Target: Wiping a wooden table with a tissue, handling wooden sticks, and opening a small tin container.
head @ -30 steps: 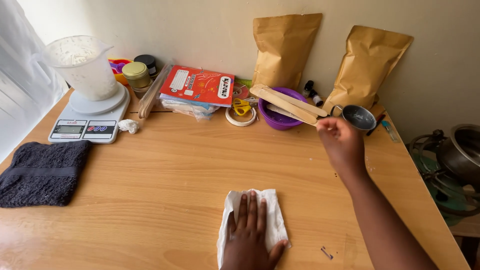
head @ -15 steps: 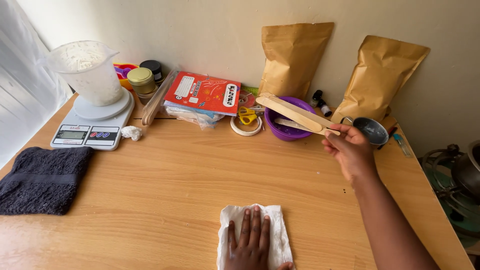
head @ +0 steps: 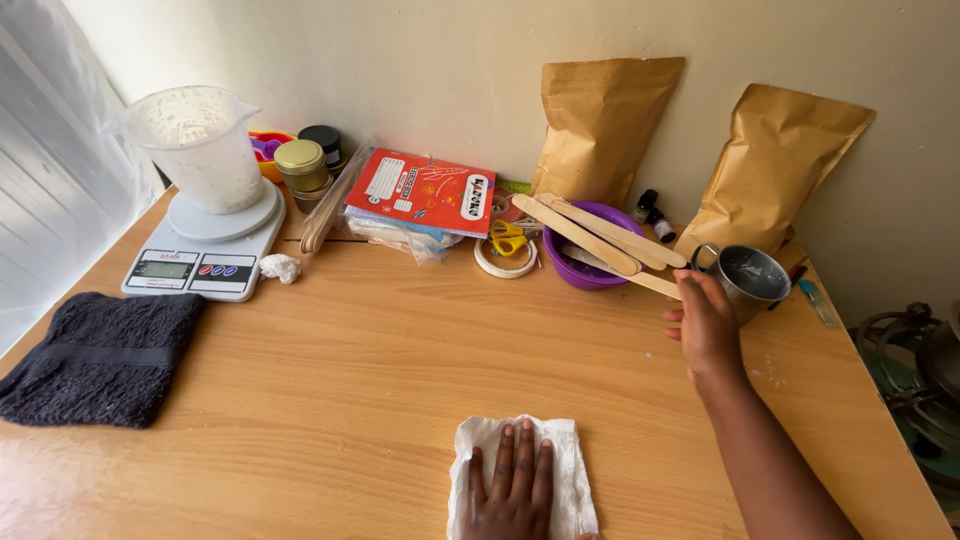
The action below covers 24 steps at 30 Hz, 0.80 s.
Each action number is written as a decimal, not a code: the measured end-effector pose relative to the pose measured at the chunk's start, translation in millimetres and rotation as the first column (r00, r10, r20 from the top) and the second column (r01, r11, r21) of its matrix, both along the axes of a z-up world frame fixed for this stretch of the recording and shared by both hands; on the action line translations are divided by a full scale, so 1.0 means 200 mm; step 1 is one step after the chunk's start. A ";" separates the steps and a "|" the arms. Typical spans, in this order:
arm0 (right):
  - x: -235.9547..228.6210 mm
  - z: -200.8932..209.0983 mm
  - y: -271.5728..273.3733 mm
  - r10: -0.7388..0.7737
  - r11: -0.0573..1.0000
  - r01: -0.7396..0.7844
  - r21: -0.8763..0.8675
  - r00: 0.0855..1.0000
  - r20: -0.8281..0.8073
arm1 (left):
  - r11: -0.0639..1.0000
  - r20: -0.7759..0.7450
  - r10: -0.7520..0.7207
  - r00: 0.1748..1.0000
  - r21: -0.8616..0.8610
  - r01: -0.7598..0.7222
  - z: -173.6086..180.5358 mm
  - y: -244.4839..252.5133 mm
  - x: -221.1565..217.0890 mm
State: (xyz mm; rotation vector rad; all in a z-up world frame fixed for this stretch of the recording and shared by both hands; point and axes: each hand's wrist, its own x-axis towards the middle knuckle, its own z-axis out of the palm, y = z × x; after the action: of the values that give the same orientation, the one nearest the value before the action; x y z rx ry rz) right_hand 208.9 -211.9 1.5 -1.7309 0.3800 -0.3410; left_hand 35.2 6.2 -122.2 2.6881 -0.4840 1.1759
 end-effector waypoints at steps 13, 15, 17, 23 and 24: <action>0.39 0.15 -0.27 -0.028 0.882 -0.143 -0.448 0.935 -0.354 | 0.982 0.160 0.175 0.971 0.048 -0.185 -0.04 -0.03 0.06; 0.42 0.14 -0.26 -0.031 0.867 -0.186 -0.463 0.906 -0.421 | 0.980 0.201 0.178 0.963 0.051 -0.191 -0.05 -0.03 0.05; 0.45 0.08 -0.30 0.079 0.908 -0.214 -0.361 0.932 -0.353 | 0.983 0.088 0.167 0.982 0.060 -0.173 -0.05 -0.03 0.04; 0.25 0.15 -0.31 0.129 0.991 -0.124 -0.043 0.980 0.155 | 0.986 0.061 0.161 0.985 0.041 -0.164 -0.05 -0.03 0.03; 0.15 0.18 -0.27 0.125 0.992 -0.120 -0.045 0.980 0.156 | 0.986 0.062 0.157 0.986 0.039 -0.160 -0.03 -0.02 0.02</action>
State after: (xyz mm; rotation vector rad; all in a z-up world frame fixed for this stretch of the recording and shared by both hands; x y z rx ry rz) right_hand 238.4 -265.7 38.2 -1.7397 0.1518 -0.3949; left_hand 38.9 1.8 -129.2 2.7802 -0.3118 1.3029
